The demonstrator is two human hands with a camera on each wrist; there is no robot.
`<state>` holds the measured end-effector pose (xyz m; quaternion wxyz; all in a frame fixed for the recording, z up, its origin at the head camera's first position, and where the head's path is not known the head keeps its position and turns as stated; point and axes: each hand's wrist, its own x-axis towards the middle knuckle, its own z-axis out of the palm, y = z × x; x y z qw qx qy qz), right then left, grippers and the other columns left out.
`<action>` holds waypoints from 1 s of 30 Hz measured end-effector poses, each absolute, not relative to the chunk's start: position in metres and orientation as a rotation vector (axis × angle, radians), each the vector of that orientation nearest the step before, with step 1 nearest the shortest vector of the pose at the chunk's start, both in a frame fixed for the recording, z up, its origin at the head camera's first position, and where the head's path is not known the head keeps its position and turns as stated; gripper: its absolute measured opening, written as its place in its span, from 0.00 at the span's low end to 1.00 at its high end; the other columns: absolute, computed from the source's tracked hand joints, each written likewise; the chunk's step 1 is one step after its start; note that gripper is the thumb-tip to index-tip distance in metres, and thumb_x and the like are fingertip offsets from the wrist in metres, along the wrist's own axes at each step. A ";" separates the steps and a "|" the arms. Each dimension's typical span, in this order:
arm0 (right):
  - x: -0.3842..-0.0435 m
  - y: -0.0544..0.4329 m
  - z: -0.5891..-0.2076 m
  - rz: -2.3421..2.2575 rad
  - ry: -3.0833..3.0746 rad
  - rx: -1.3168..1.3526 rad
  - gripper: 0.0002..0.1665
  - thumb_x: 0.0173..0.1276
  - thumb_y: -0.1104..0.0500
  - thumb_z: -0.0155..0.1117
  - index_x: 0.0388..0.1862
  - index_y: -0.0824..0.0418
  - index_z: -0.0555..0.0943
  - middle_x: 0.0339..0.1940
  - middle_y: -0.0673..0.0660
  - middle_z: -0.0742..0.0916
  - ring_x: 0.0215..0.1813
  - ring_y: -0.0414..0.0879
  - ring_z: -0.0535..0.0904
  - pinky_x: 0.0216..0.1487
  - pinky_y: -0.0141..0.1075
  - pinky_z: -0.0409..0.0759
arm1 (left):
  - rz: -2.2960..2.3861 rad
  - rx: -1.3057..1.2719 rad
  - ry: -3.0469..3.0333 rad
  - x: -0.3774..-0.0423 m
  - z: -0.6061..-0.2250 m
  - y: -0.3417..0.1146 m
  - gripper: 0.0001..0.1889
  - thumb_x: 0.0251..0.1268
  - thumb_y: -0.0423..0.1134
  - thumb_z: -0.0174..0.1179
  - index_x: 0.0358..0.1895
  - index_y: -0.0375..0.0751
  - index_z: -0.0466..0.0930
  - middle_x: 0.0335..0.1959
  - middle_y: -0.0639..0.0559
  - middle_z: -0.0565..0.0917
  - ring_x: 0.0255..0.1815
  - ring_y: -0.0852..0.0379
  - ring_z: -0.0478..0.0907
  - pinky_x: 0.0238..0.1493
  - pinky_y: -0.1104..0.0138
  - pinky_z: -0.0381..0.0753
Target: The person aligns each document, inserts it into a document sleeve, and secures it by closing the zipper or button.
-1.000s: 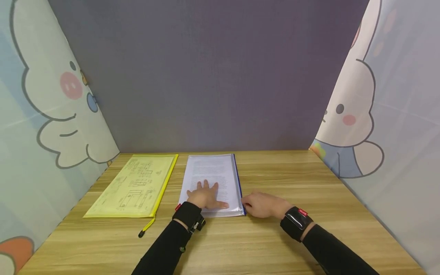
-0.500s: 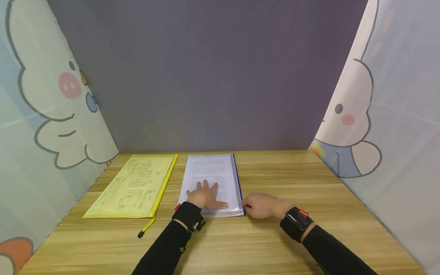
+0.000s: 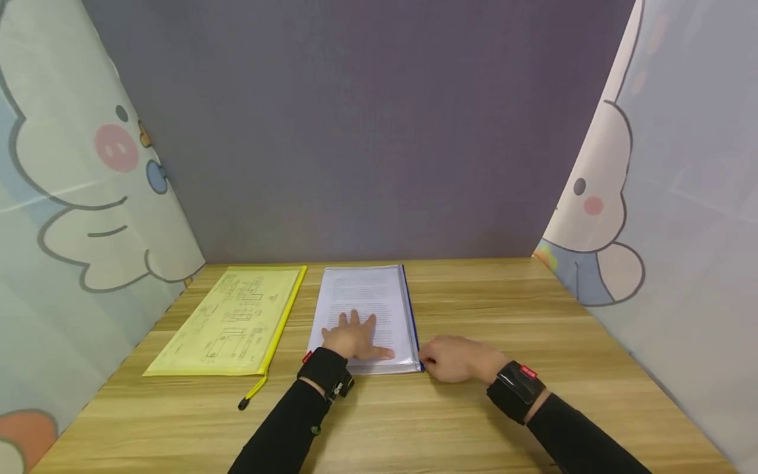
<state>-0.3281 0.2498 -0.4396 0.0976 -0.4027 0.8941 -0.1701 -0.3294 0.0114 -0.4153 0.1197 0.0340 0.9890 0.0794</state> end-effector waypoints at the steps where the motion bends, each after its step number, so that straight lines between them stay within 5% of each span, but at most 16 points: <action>1: -0.327 0.250 -0.439 -0.500 2.648 -1.188 0.15 0.72 0.65 0.56 0.26 0.48 0.76 0.21 0.37 0.70 0.23 0.31 0.65 0.26 0.28 0.67 | 0.232 0.099 2.892 -0.329 -0.415 0.011 0.54 0.53 0.77 0.63 0.81 0.55 0.59 0.82 0.39 0.53 0.81 0.35 0.47 0.68 0.28 0.55; 21: -0.314 0.247 -0.433 -0.400 2.729 -1.098 0.14 0.73 0.63 0.57 0.28 0.48 0.75 0.22 0.40 0.73 0.24 0.35 0.67 0.27 0.33 0.69 | 0.204 0.091 2.880 -0.329 -0.413 0.014 0.54 0.52 0.77 0.63 0.81 0.56 0.58 0.82 0.39 0.54 0.81 0.36 0.48 0.68 0.29 0.56; 30: -0.337 0.235 -0.424 -0.498 2.791 -0.901 0.10 0.79 0.60 0.53 0.35 0.54 0.78 0.24 0.45 0.75 0.25 0.38 0.71 0.28 0.35 0.71 | 0.168 0.111 2.876 -0.333 -0.410 0.018 0.54 0.52 0.78 0.62 0.80 0.56 0.59 0.81 0.41 0.56 0.81 0.37 0.50 0.67 0.29 0.60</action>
